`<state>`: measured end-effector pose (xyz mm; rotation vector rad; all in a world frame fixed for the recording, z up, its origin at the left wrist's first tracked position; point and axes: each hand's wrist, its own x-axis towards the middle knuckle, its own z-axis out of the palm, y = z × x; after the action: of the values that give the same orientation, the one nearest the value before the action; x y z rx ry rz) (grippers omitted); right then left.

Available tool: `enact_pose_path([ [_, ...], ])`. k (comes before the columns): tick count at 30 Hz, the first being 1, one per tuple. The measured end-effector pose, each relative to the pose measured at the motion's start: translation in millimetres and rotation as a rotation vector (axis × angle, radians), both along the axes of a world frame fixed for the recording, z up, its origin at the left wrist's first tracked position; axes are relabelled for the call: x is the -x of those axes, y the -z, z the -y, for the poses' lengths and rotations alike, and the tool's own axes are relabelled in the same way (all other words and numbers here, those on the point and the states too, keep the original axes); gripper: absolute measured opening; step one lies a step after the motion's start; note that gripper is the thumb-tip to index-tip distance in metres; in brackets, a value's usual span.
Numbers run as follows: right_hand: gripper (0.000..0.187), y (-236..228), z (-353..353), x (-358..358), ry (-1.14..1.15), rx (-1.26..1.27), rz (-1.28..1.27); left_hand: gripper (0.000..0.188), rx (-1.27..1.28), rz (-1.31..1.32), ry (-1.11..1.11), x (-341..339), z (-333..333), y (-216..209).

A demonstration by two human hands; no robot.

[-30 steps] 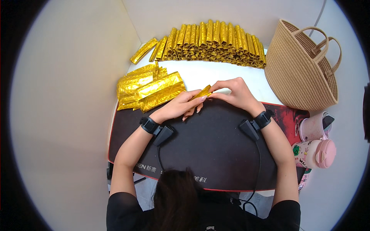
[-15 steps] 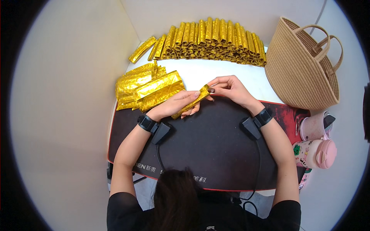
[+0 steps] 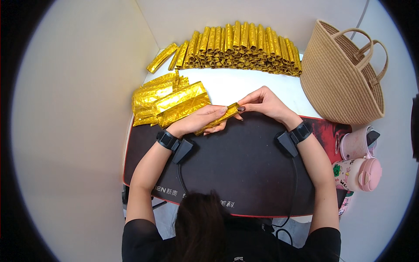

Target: Folding gold foil wrappers into thin strips at a workstation.

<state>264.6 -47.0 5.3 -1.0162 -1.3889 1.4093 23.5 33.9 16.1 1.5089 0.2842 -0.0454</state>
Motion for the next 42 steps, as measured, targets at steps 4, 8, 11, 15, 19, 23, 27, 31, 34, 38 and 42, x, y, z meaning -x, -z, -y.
enact_pose_path([
  [4, 0.019, -5.2, -0.5, -2.8, 0.003, -0.027, 0.137, 0.047, -0.016, -0.005, -0.012, -4.1, 3.1, -2.6],
  [8, 0.019, -11.2, 2.0, -2.5, 0.024, -0.04, 0.289, 0.051, -0.099, -0.09, 0.026, -4.8, 5.1, -4.1],
  [11, 0.02, -16.1, 3.2, 6.1, 0.034, -0.095, 0.351, 0.053, -0.127, -0.13, 0.034, -2.6, 4.2, -3.0],
  [15, 0.02, -11.6, 4.7, 8.6, 0.082, -0.089, 0.398, 0.05, -0.135, -0.133, 0.056, -2.9, 2.2, -0.9],
  [19, 0.016, -9.1, 4.5, 8.7, 0.108, -0.046, 0.366, 0.052, -0.155, -0.129, 0.074, -4.5, 3.7, -3.3],
  [23, 0.012, -18.6, 9.1, 19.5, 0.145, -0.024, 0.381, 0.054, -0.136, -0.15, 0.075, -2.3, 2.8, -4.3],
  [27, 0.016, -25.1, 7.6, 13.5, 0.088, -0.072, 0.397, 0.053, -0.054, -0.113, 0.096, -2.4, -0.4, -4.2],
  [31, 0.019, -27.6, 8.4, 8.2, -0.009, -0.203, 0.429, 0.053, -0.02, -0.12, 0.107, -2.8, -3.6, -4.6],
  [34, 0.019, -26.2, 9.5, 12.9, -0.027, -0.234, 0.45, 0.054, -0.008, -0.084, 0.177, -0.6, -7.3, -4.5],
  [38, 0.019, -18.1, 5.9, 8.0, -0.015, -0.149, 0.348, 0.049, -0.007, -0.086, 0.116, -2.5, -3.3, -4.4],
  [42, 0.019, -17.6, 3.5, -0.8, 0.001, 0.017, 0.235, 0.044, -0.172, -0.082, -0.069, -6.5, -0.7, -2.3],
])
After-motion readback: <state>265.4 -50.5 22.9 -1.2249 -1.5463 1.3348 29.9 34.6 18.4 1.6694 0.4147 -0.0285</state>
